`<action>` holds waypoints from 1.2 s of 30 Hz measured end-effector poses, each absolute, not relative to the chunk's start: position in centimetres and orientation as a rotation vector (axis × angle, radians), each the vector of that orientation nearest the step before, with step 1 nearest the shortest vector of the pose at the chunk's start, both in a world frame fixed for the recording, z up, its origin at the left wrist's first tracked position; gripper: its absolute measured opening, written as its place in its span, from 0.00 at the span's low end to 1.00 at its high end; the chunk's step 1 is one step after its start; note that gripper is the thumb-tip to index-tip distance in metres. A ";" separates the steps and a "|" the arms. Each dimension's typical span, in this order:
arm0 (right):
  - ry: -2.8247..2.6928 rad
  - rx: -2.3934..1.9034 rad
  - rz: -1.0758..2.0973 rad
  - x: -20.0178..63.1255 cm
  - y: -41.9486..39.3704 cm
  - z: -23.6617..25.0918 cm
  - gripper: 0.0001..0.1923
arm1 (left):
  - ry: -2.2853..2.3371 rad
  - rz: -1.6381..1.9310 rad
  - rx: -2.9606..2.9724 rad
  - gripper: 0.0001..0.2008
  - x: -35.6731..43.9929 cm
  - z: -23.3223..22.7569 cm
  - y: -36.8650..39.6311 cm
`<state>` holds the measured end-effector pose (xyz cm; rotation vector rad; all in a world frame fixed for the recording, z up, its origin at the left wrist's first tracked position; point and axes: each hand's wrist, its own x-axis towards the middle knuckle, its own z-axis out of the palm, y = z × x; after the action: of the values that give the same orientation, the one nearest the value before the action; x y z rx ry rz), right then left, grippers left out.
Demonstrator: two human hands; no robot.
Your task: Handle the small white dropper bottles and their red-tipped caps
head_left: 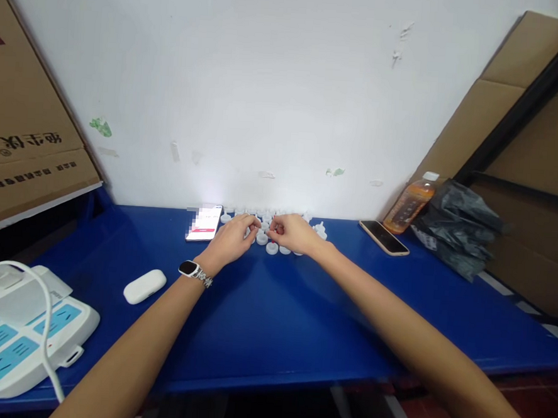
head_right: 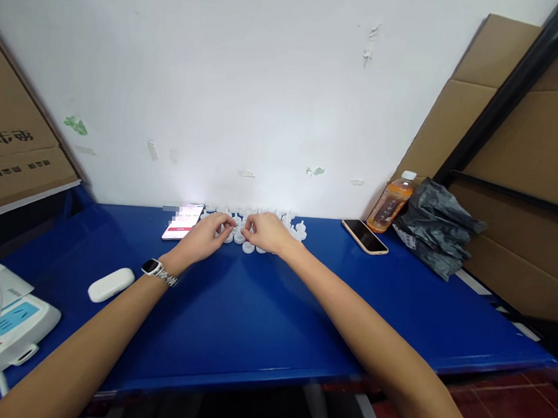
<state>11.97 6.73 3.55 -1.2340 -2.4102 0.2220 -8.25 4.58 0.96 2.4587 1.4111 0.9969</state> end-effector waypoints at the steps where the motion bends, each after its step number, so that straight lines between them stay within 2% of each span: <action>1: -2.410 -1.259 0.196 11.7 7.1 3.6 0.08 | 1.419 1.001 2.458 0.09 -8.3 1.0 4.5; 4: -2.483 -1.285 0.128 10.6 8.2 3.7 0.09 | 1.450 1.001 2.461 0.09 -8.4 1.1 4.5; 8: -2.528 -1.273 0.142 9.7 8.8 3.7 0.04 | 1.457 1.002 2.462 0.09 -8.6 1.1 4.5; 13: -2.331 -1.181 0.407 10.8 8.7 3.9 0.06 | 1.488 1.029 2.432 0.11 -8.3 1.3 4.2; 18: -1.994 -1.047 0.745 12.2 7.8 4.1 0.13 | 1.399 1.064 2.442 0.17 -7.3 1.7 3.2; 22: -1.909 -0.958 0.876 12.9 7.0 4.0 0.15 | 1.366 1.030 2.448 0.18 -6.5 1.5 3.1; 25: -1.935 -1.033 0.766 14.0 7.4 3.7 0.14 | 1.340 0.995 2.447 0.17 -6.2 1.2 3.3; 29: -2.175 -1.324 0.503 16.4 9.2 3.1 0.08 | 1.322 0.976 2.437 0.16 -6.2 1.0 3.5; 36: -2.531 -1.534 0.353 17.5 11.1 3.7 0.06 | 1.279 0.947 2.462 0.15 -5.9 1.0 3.4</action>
<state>17.53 11.07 3.72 -1.5344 -2.5310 0.3525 -5.90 3.40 0.95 2.4616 1.2788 0.9466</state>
